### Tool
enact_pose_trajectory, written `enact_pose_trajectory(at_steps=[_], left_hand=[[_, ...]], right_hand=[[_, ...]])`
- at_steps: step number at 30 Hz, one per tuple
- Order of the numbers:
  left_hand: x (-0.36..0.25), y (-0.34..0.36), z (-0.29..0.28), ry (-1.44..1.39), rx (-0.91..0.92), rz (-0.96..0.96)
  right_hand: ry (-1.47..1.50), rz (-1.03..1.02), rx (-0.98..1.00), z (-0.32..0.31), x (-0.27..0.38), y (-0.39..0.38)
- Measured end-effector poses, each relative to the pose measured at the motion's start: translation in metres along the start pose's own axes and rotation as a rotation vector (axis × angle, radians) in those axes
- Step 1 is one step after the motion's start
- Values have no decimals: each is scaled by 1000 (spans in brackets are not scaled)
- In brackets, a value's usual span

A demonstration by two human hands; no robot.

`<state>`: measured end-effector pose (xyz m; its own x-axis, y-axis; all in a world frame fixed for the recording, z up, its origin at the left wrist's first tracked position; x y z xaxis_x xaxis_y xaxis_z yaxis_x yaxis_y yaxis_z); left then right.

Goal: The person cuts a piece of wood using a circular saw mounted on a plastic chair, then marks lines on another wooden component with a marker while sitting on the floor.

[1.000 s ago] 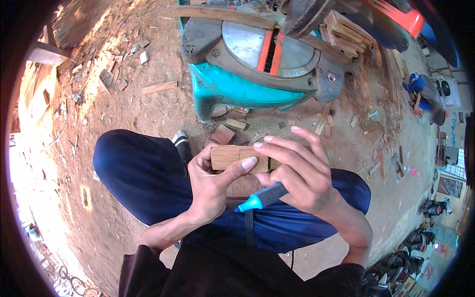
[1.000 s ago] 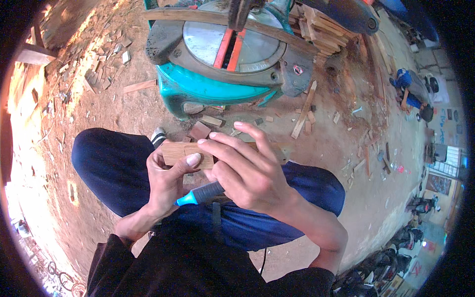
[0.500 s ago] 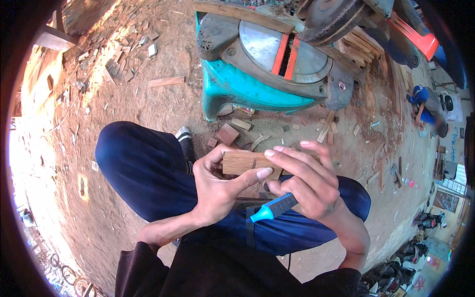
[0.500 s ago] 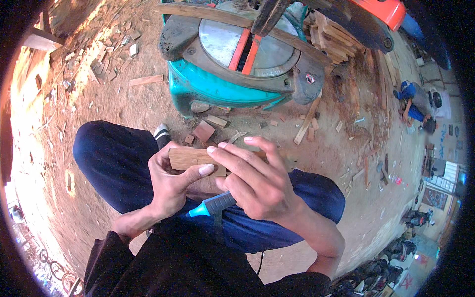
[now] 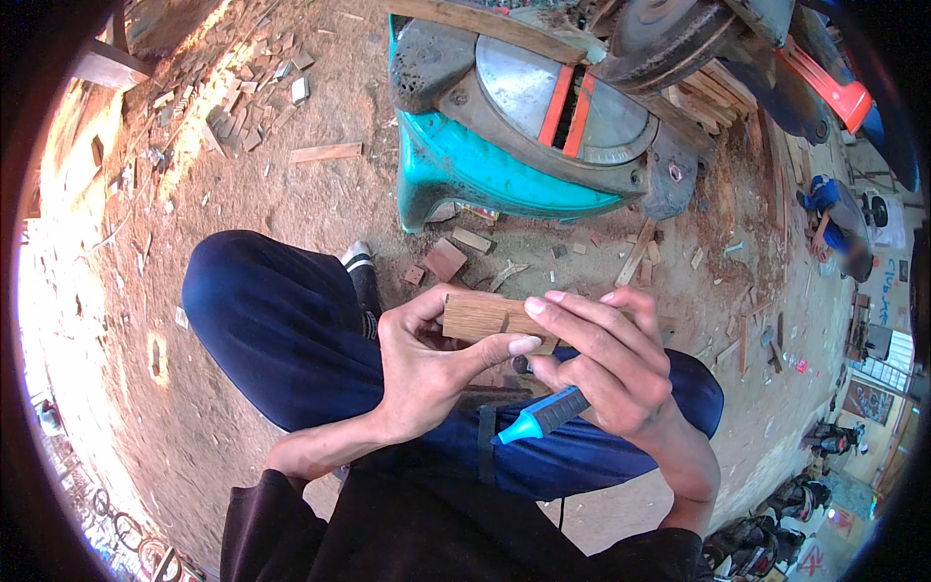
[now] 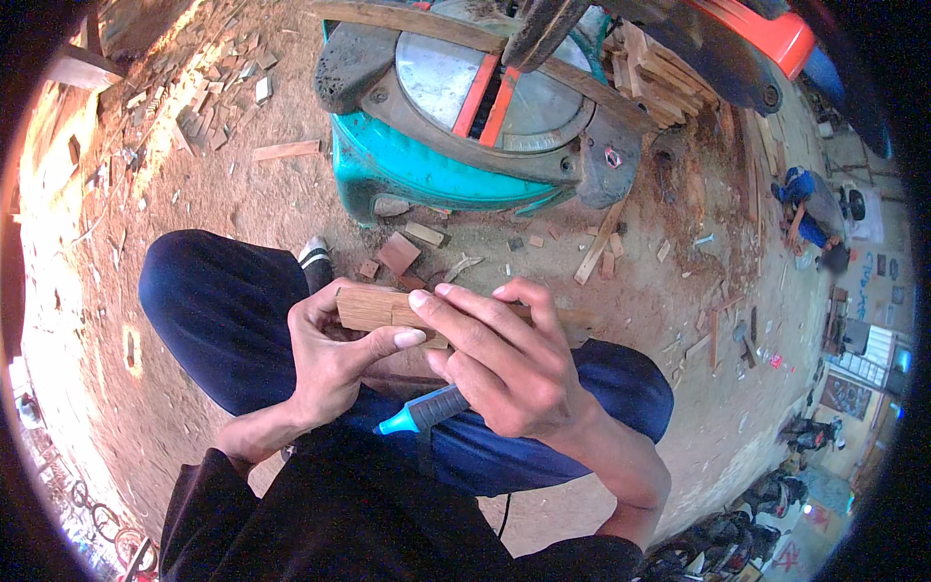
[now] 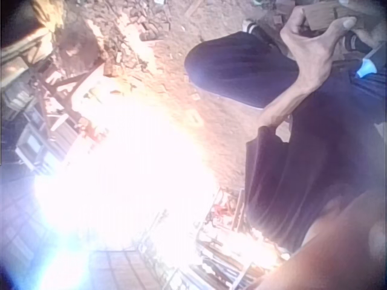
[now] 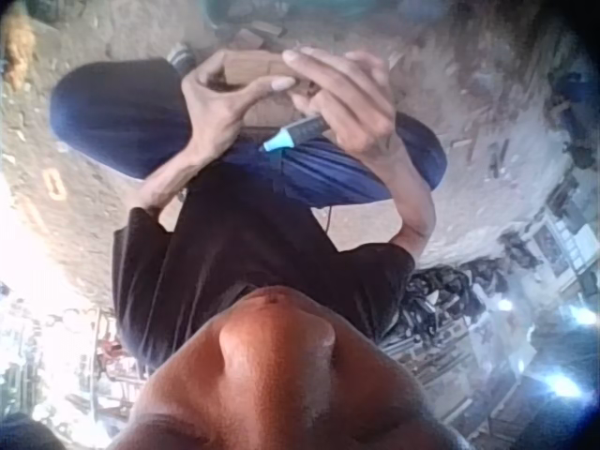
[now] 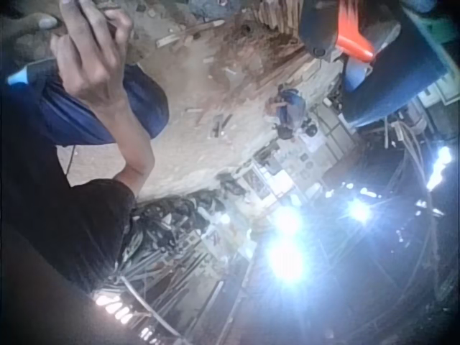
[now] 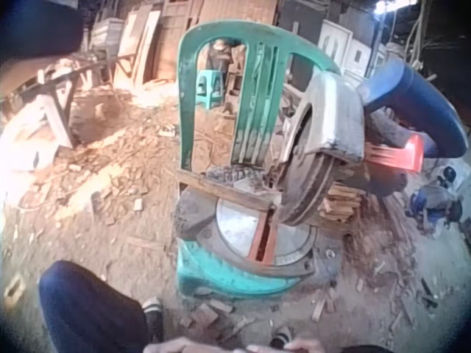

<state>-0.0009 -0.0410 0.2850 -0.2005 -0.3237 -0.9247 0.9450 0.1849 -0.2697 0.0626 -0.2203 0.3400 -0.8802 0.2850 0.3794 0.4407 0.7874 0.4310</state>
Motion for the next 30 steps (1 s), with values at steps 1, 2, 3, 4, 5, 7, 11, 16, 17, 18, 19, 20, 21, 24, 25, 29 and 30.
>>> enact_pose_trajectory(at_steps=[1, 2, 3, 4, 5, 7, 11, 16, 17, 18, 19, 20, 21, 24, 25, 29, 30], left_hand=[[-1, 0, 0, -1, 0, 0], [-2, 0, 1, -1, 5, -1], [-3, 0, 2, -2, 11, -3], [-3, 0, 1, -3, 10, -3], [-3, 0, 1, -7, 18, -11], [-2, 0, 1, -12, 25, -20], [-1, -1, 1, 40, 32, 15], [0, -1, 1, 15, 20, 4], [0, -1, 1, 12, 17, 0], [1, -1, 1, 11, 15, -4], [0, -1, 1, 10, 15, -3], [0, -1, 0, 33, 10, -4], [0, -1, 0, 57, 5, -4], [-1, -1, 0, 54, 1, 2], [-1, -1, 0, 53, 0, 2], [-2, -1, 1, 53, -3, -9], [-2, -1, 1, 52, -1, -11]], right_hand=[[0, 0, 1, -1, 0, 0], [-3, 0, 3, -1, 0, 0], [-7, 1, 5, -1, 0, 0], [-6, 0, 7, -1, 0, 0], [-6, -1, 7, -1, -1, 0], [-6, -1, 10, -1, -1, 0], [0, 18, 15, -1, 1, -1], [-17, 23, 12, -1, 2, -1], [-16, 26, 15, -1, 3, -1], [-15, 30, 18, -1, 3, -2], [-17, 29, 19, -1, 4, -2], [-17, 33, 13, 0, 4, -2], [-18, 36, 8, 0, 5, -2], [-9, 38, 11, -2, 5, -1], [-9, 38, 11, -1, 5, -2], [-8, 36, 11, -1, 5, -2], [-8, 36, 10, -1, 5, -1]])
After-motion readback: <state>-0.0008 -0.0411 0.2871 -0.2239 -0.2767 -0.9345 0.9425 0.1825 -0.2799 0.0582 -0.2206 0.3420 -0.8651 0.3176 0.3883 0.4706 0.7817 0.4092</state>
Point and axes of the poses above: each hand's wrist, its own y-axis towards the middle knuckle, its own z-axis out of the palm, x = y × z, the point moved 2 cm from there along y, towards the middle knuckle, and after that the axes turned 3 degrees about y, right-handed, at the moved point
